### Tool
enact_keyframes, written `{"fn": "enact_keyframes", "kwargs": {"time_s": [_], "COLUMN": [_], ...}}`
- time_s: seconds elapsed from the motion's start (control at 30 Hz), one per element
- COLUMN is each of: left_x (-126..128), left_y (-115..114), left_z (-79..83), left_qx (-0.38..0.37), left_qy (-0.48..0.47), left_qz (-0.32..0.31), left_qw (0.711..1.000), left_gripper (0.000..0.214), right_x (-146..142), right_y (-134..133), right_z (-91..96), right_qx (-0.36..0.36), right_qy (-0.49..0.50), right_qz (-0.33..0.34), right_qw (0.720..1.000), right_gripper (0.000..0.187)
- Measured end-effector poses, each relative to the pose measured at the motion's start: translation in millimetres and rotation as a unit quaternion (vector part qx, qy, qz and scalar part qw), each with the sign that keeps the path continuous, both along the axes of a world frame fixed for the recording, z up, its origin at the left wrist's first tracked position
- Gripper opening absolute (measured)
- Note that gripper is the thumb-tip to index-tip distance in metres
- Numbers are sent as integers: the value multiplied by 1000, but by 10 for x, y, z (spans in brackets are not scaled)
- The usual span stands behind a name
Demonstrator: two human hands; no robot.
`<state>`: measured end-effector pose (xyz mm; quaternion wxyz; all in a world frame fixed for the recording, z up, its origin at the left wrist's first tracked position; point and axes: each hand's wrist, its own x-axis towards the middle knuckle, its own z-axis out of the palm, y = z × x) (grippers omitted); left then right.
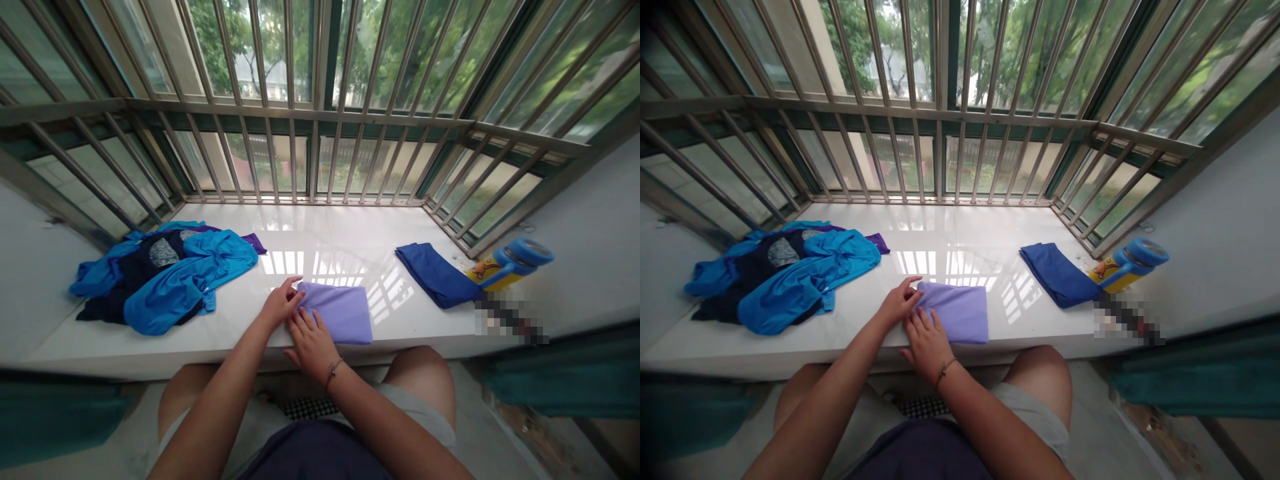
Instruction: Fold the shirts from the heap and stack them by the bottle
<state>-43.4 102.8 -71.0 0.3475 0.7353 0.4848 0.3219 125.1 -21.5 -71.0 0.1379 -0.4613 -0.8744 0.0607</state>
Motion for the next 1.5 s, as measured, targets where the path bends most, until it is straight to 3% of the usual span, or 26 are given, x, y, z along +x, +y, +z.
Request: {"fn": "enact_keyframes", "kwargs": {"time_s": [0.17,0.33,0.5,0.67,0.73,0.83,0.93,1.03,1.13,1.3,1.4,1.5], "left_x": [42,62,56,49,40,18,-3,-13,-13,-15,-16,-12], "left_y": [32,60,49,41,43,45,39,31,32,36,28,22], "left_z": [-24,-68,-26,27,34,45,73,104,110,80,77,81], "left_qx": [62,119,103,94,87,73,58,46,42,43,44,44], "left_qy": [44,61,47,39,35,25,10,5,4,8,15,24], "left_qz": [-3,35,69,76,81,89,91,93,93,87,84,84], "left_qw": [997,990,991,992,992,993,994,995,995,995,995,995], "left_gripper": [25,18,19,21,22,27,31,32,32,31,30,30], "right_x": [-56,-142,-16,240,318,468,759,1227,1775,2469,2703,2933], "right_y": [43,10,-76,-148,-123,-18,150,347,492,396,246,266], "right_z": [11,-120,-199,-49,97,434,878,1307,1638,2073,2300,2423], "right_qx": [-2,-6,27,1,-36,-66,-47,18,105,244,318,340], "right_qy": [-9,-21,13,68,98,193,336,425,450,348,224,120], "right_qz": [-62,-98,-44,18,-19,-132,-260,-368,-412,-519,-552,-579], "right_qw": [998,995,999,998,994,970,904,827,785,742,738,731], "right_gripper": [89,103,53,41,40,41,29,45,54,48,44,35]}}
